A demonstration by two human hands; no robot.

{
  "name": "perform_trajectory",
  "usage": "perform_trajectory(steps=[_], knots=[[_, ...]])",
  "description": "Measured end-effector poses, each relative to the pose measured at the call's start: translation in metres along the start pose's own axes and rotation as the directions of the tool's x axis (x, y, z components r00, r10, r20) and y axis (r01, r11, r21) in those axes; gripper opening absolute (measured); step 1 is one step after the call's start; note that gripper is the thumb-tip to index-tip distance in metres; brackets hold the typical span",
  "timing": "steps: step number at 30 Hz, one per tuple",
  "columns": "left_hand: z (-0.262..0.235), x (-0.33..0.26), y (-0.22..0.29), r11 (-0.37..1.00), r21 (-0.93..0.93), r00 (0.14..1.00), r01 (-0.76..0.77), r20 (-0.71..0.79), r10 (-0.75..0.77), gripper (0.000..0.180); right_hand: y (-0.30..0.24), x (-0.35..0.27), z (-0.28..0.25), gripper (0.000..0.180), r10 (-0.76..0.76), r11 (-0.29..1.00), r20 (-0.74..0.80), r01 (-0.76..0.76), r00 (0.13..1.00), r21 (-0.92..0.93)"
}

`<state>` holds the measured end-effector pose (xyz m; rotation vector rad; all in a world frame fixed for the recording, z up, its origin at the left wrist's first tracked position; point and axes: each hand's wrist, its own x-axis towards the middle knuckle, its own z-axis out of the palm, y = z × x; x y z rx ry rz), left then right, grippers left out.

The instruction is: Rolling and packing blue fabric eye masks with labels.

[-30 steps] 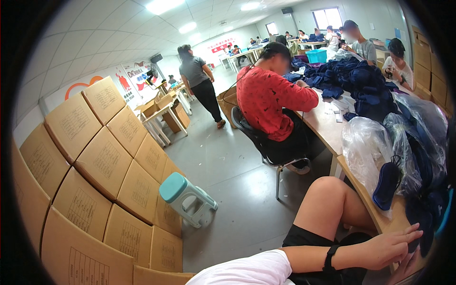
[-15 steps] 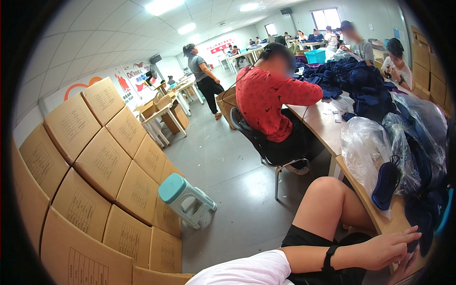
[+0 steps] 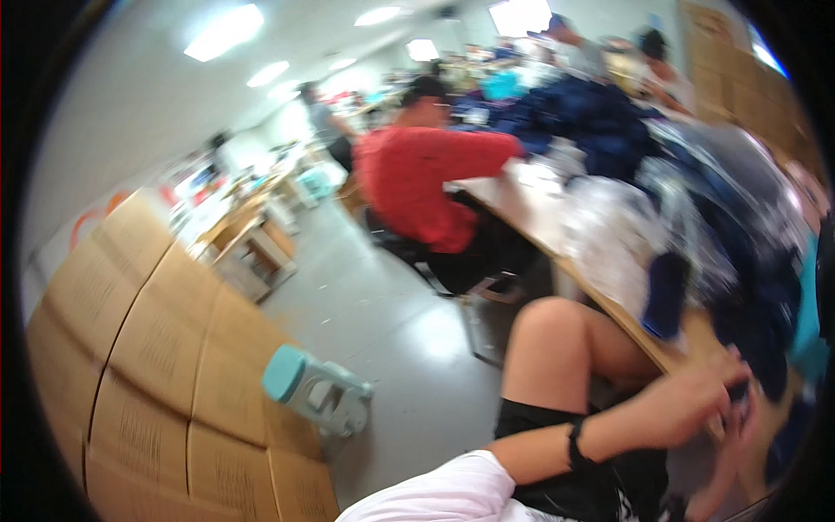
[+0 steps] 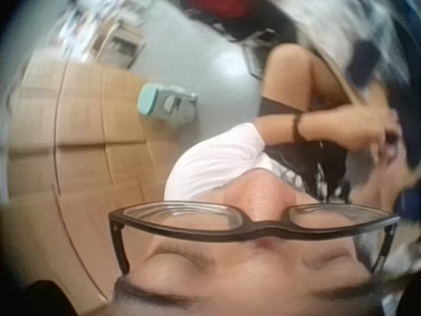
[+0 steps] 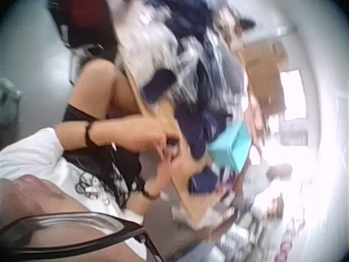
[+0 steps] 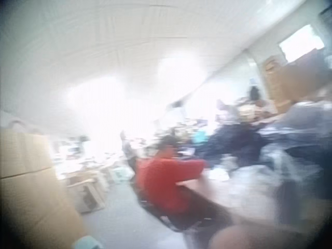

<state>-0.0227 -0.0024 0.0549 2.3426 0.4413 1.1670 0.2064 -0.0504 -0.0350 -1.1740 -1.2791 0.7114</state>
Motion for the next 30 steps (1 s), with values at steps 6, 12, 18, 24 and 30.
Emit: perform_trajectory(steps=[6,12,18,24,30], knots=[[-0.041,-0.008,-0.001,0.998,-0.004,0.99,0.064,-0.122,-0.064,0.013,-0.03,0.035,0.033,0.044,0.087,0.994,-0.017,-0.088,0.996,-0.068],[-0.033,-0.005,0.005,0.892,-0.208,0.916,0.401,0.071,-0.395,0.006,-0.028,0.031,0.003,0.045,0.172,0.871,0.022,-0.163,0.985,0.464],[-0.052,-0.007,0.006,0.875,-0.091,0.878,0.476,-0.003,-0.478,0.004,-0.02,0.035,-0.001,0.044,0.219,0.717,0.003,-0.162,0.976,0.678],[-0.084,-0.012,0.012,0.818,-0.123,0.795,0.563,-0.192,-0.576,0.008,-0.01,0.036,-0.003,0.043,0.189,0.693,0.041,-0.163,0.981,0.702],[-0.138,-0.044,-0.002,0.836,-0.122,0.743,0.534,-0.405,-0.534,0.023,-0.016,0.033,-0.005,0.048,0.17,0.728,0.021,-0.14,0.985,0.671]])
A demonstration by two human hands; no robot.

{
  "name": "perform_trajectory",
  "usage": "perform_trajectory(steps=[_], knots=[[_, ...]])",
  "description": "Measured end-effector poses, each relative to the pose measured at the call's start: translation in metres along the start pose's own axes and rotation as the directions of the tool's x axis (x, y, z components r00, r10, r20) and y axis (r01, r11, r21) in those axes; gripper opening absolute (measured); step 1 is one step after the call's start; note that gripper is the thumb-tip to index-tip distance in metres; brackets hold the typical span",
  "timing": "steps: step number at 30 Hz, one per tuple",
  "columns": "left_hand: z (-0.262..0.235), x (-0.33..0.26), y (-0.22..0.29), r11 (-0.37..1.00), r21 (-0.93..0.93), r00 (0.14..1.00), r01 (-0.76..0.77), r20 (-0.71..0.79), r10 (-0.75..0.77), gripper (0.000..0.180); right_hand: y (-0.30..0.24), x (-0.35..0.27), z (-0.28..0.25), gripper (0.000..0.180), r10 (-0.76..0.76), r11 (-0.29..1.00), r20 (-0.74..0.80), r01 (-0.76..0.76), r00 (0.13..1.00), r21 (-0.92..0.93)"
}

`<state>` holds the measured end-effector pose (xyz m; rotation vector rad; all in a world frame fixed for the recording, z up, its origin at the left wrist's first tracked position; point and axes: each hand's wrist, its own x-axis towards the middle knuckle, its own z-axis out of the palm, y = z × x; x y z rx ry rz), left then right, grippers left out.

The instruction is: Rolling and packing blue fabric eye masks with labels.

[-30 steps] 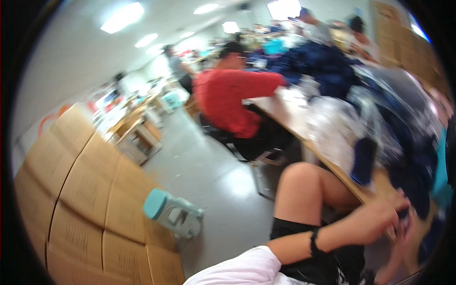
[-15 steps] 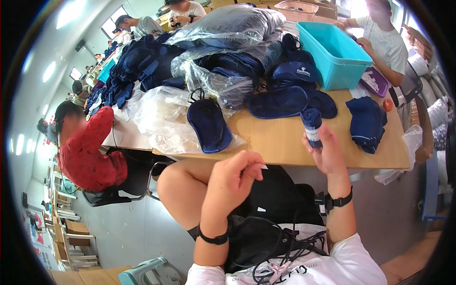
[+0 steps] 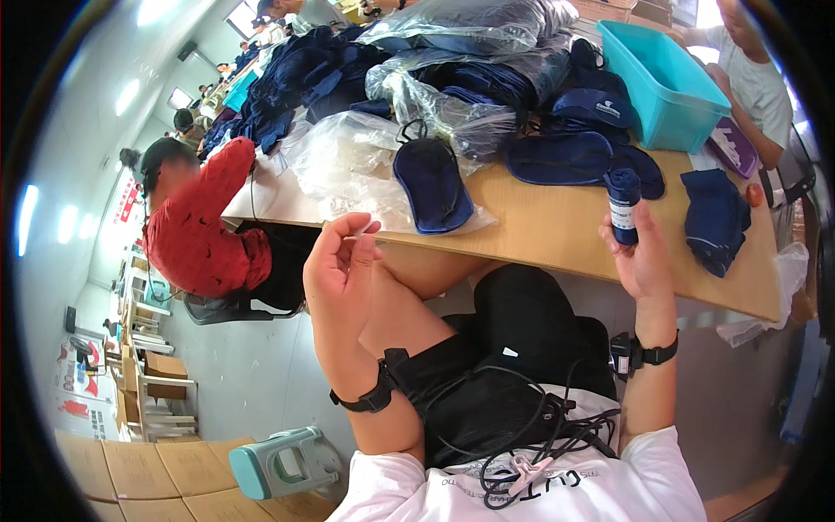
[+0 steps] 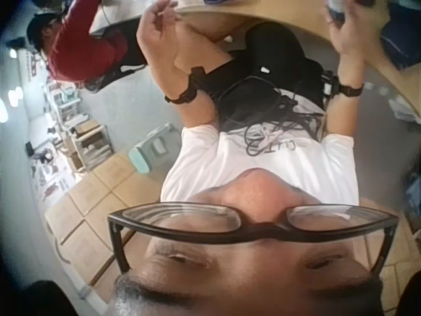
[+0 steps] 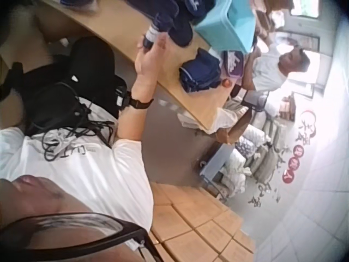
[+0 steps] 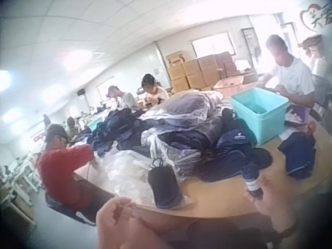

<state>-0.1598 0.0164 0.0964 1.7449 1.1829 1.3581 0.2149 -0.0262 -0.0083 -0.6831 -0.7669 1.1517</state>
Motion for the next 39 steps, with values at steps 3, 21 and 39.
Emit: perform_trajectory(steps=[3,21,39], knots=[[-0.008,0.001,-0.013,0.999,0.036,0.999,-0.013,-0.032,0.014,0.028,0.003,0.001,-0.006,0.05,0.008,0.999,-0.003,-0.008,1.0,0.044],[-0.04,-0.008,-0.011,0.946,0.31,0.98,-0.092,-0.142,0.142,0.015,0.024,0.008,-0.072,0.048,-0.035,0.999,-0.079,0.032,0.996,-0.032],[-0.129,-0.042,-0.025,0.677,0.688,0.673,0.262,-0.632,0.383,0.046,0.008,0.01,-0.017,0.035,-0.06,0.984,-0.108,0.04,0.992,-0.175]])
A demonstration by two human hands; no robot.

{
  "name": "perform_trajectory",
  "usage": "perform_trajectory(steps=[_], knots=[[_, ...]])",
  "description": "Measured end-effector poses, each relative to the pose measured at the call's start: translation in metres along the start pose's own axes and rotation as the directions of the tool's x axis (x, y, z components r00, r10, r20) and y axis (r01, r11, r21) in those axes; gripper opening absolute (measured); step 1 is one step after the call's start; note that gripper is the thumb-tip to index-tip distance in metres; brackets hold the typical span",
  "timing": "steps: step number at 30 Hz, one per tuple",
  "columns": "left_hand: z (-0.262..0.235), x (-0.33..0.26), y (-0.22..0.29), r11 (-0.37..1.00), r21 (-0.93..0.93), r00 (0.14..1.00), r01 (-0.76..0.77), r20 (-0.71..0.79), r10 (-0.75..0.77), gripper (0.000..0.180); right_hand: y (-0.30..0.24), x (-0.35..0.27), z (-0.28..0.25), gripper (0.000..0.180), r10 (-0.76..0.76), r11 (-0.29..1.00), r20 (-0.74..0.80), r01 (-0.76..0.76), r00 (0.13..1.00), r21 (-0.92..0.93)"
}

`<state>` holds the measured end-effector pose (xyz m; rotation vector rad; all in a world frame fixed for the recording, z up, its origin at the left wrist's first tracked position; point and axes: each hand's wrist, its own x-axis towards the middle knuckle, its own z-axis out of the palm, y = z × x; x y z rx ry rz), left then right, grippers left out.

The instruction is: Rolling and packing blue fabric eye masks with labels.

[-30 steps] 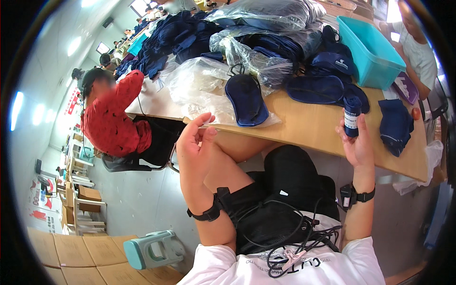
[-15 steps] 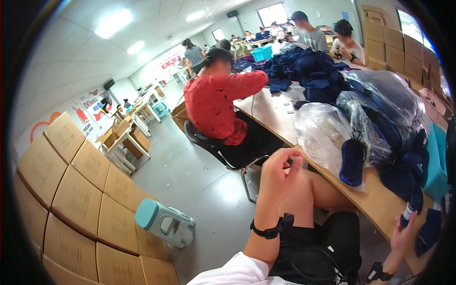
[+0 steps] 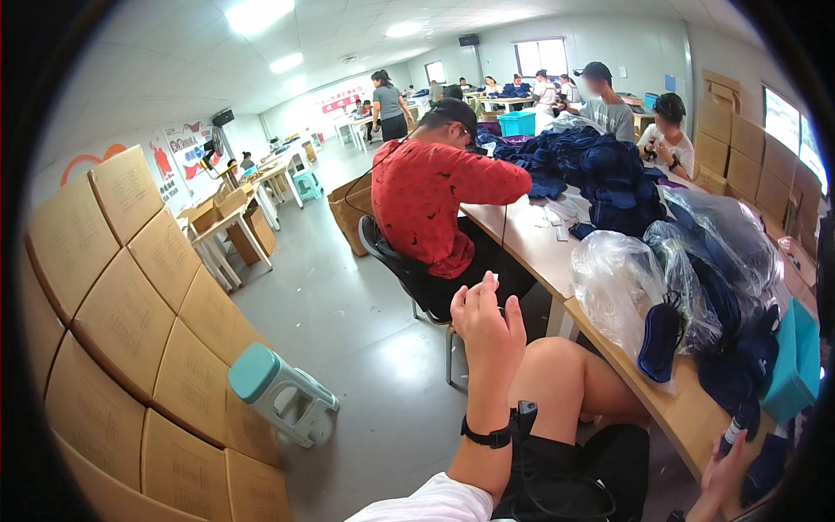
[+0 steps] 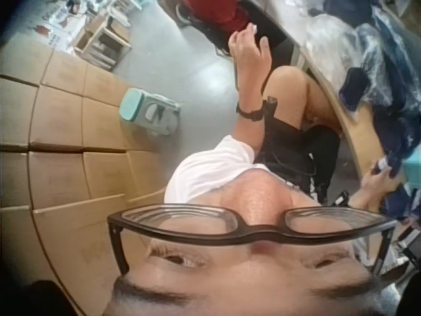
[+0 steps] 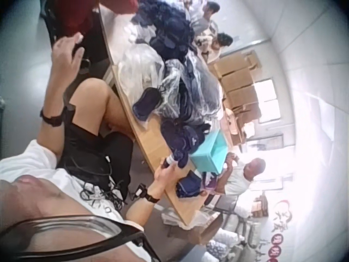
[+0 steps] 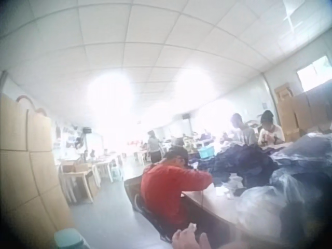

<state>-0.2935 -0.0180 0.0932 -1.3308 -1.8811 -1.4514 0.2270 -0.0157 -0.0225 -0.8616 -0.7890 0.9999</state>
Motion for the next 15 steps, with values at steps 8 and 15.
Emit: perform_trajectory(steps=[8,15], knots=[[-0.005,-0.005,-0.001,0.992,0.069,0.994,0.103,-0.051,-0.1,0.036,0.004,0.01,-0.024,0.043,0.057,0.998,0.006,-0.057,0.998,-0.036],[-0.004,0.008,-0.005,0.953,-0.302,1.0,0.006,0.019,0.0,0.036,-0.003,0.01,-0.018,0.043,0.073,0.996,-0.013,-0.074,0.997,-0.044]])
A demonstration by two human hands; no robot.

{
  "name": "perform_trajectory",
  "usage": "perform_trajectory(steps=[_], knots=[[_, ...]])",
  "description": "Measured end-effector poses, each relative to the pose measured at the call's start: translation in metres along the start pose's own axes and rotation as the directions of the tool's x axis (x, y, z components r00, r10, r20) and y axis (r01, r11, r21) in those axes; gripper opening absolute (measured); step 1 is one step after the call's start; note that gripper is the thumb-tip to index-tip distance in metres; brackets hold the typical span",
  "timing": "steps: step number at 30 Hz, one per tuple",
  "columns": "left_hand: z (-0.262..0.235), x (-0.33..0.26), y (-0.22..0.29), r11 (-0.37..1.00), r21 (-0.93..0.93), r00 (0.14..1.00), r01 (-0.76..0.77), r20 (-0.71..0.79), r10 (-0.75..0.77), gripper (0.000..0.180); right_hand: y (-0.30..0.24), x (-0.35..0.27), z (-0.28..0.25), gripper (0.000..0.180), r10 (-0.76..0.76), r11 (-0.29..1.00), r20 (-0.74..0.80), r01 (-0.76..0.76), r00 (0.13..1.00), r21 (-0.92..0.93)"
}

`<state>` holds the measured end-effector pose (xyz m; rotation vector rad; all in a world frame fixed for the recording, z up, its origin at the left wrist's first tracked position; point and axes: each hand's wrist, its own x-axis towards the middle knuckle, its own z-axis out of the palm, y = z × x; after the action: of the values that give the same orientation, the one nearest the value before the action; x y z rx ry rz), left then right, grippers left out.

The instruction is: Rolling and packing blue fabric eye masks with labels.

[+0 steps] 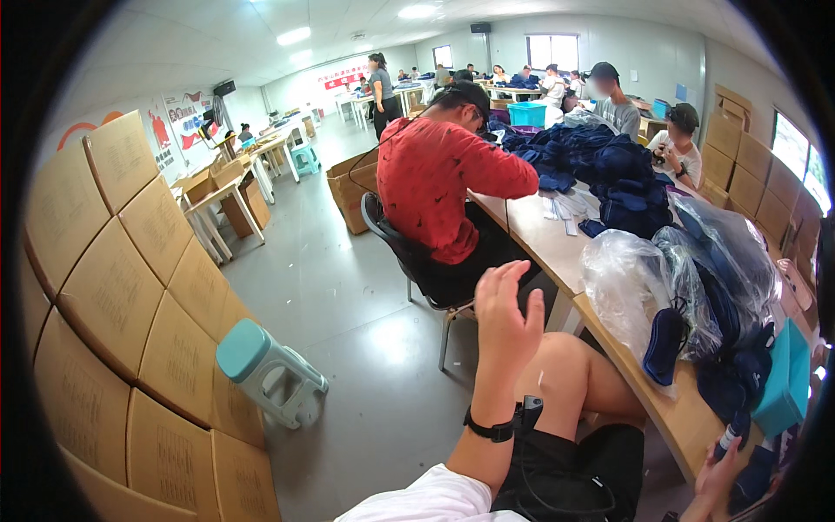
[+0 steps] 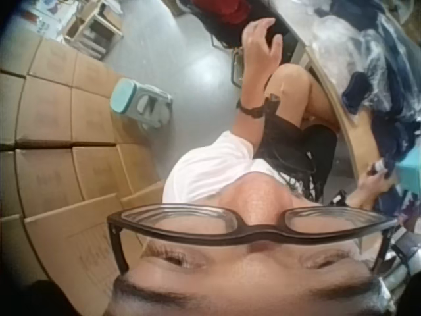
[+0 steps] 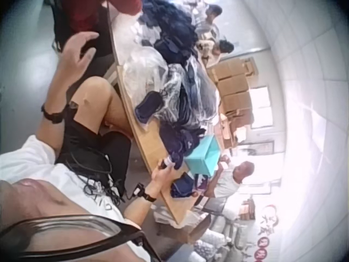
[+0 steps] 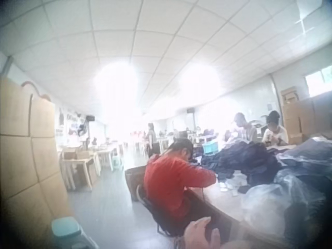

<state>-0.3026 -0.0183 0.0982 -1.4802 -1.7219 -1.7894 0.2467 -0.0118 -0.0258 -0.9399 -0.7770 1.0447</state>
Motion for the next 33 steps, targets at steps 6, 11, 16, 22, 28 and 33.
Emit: perform_trajectory(steps=[6,11,16,22,28,33], knots=[[0.006,-0.014,0.035,0.947,-0.315,0.97,-0.06,0.204,0.129,0.039,-0.02,-0.02,0.053,0.039,0.071,0.997,-0.311,-0.056,0.948,0.057],[0.0,-0.022,0.088,0.958,-0.272,0.641,0.087,0.752,0.155,0.042,-0.012,-0.044,0.04,0.044,-0.001,0.929,0.083,0.032,0.997,-0.37],[0.039,-0.058,0.055,0.873,-0.438,0.394,0.214,0.857,0.333,0.03,-0.031,-0.059,0.067,0.05,0.011,0.959,0.098,0.017,0.995,-0.281],[0.04,-0.075,-0.043,0.852,-0.039,0.477,0.522,0.841,-0.254,0.033,-0.042,-0.058,0.048,0.049,0.053,0.95,0.161,-0.001,0.986,-0.312],[0.009,-0.046,-0.052,0.972,0.236,0.974,-0.02,0.224,-0.034,0.042,-0.106,-0.1,0.061,0.05,-0.248,0.922,0.141,0.278,0.959,-0.268],[-0.005,-0.06,-0.029,0.975,0.217,0.886,0.057,0.44,-0.15,0.046,-0.074,-0.067,0.018,0.043,-0.408,0.569,0.064,0.308,0.911,-0.763]])
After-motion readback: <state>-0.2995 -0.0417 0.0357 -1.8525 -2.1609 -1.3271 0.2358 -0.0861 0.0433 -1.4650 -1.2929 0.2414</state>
